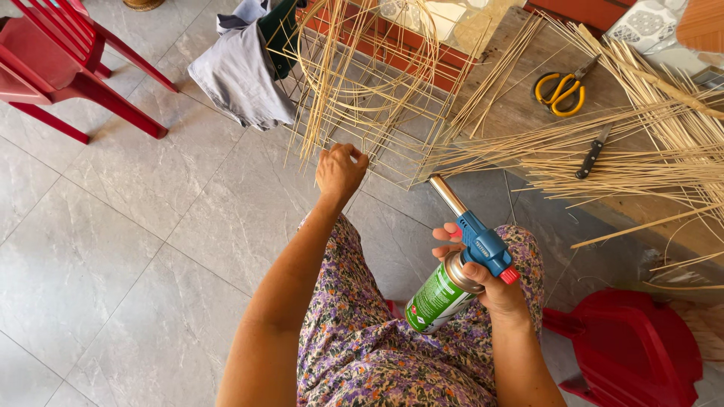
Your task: The person uses a blowtorch to heat thin bamboo strips, then inserts them into a partially woven basket. They also cut and trim bamboo strips with scissors and place them into a container.
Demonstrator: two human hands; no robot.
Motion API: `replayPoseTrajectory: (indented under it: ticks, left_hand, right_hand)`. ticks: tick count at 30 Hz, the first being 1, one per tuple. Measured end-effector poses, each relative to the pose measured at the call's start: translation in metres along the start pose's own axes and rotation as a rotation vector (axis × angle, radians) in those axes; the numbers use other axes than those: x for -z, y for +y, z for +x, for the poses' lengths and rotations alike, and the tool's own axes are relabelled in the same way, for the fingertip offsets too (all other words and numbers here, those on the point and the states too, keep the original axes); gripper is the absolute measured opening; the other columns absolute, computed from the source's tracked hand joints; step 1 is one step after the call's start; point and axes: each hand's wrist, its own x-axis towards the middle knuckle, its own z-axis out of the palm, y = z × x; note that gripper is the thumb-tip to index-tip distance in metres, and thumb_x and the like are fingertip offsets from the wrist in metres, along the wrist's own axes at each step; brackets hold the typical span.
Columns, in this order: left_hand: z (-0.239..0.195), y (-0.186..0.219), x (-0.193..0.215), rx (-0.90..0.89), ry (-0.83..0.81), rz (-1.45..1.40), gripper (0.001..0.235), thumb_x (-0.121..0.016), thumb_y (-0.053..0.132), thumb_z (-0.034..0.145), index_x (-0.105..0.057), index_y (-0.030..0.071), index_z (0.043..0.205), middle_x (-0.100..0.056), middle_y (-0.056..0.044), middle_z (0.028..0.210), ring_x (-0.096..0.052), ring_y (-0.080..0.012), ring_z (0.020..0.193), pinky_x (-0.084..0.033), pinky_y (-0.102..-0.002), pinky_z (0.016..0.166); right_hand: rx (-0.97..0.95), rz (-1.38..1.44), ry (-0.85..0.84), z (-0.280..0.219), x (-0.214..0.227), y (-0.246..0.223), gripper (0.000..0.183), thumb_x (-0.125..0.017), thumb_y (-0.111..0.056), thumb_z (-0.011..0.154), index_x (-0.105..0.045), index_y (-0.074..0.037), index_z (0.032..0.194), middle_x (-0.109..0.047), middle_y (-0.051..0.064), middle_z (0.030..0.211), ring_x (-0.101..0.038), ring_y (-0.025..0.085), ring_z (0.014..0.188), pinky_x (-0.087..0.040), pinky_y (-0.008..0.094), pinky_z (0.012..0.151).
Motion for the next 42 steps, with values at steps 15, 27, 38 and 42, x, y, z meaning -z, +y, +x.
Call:
replayPoseTrajectory:
  ticks: [15,27,38,42]
  left_hand:
    - [-0.05,0.021,0.033,0.093,-0.071,-0.723,0.013,-0.062,0.016,0.103,-0.062,0.003,0.099,-0.076,-0.006,0.086,-0.063,-0.0115,0.063,-0.052,-0.027,0.057]
    - [-0.006,0.068,0.084,0.114,-0.013,-0.905,0.015,-0.062,0.018,0.104,-0.062,0.004,0.1,-0.075,-0.005,0.086,-0.053,-0.0051,0.057,-0.045,-0.024,0.051]
    - [0.077,0.042,-0.056,0.039,0.046,-0.214,0.016,-0.064,0.022,0.098,-0.059,0.006,0.096,-0.073,-0.014,0.088,-0.07,-0.036,0.08,-0.054,-0.05,0.071]
    - [0.077,0.041,-0.062,0.031,0.048,-0.14,0.016,-0.067,0.023,0.095,-0.061,0.008,0.094,-0.069,-0.015,0.096,-0.067,-0.0359,0.09,-0.053,-0.049,0.077]
  right_hand:
    - [0.015,-0.012,0.019,-0.003,-0.003,-0.004,0.078,-0.089,-0.038,0.076,-0.059,-0.001,0.138,-0.067,0.023,0.132,-0.071,0.033,0.109,-0.059,0.046,0.093]
    - [-0.01,0.012,0.004,0.003,-0.001,0.001,0.08,-0.089,-0.039,0.076,-0.057,-0.002,0.139,-0.067,0.021,0.133,-0.071,0.031,0.111,-0.058,0.046,0.093]
    - [-0.004,-0.017,0.043,0.005,0.004,0.002,0.076,-0.088,-0.038,0.077,-0.06,-0.002,0.137,-0.067,0.023,0.132,-0.071,0.032,0.109,-0.06,0.046,0.09]
    - [0.004,-0.016,0.039,0.006,0.009,0.001,0.075,-0.088,-0.037,0.078,-0.059,-0.002,0.138,-0.067,0.023,0.133,-0.072,0.033,0.11,-0.06,0.046,0.091]
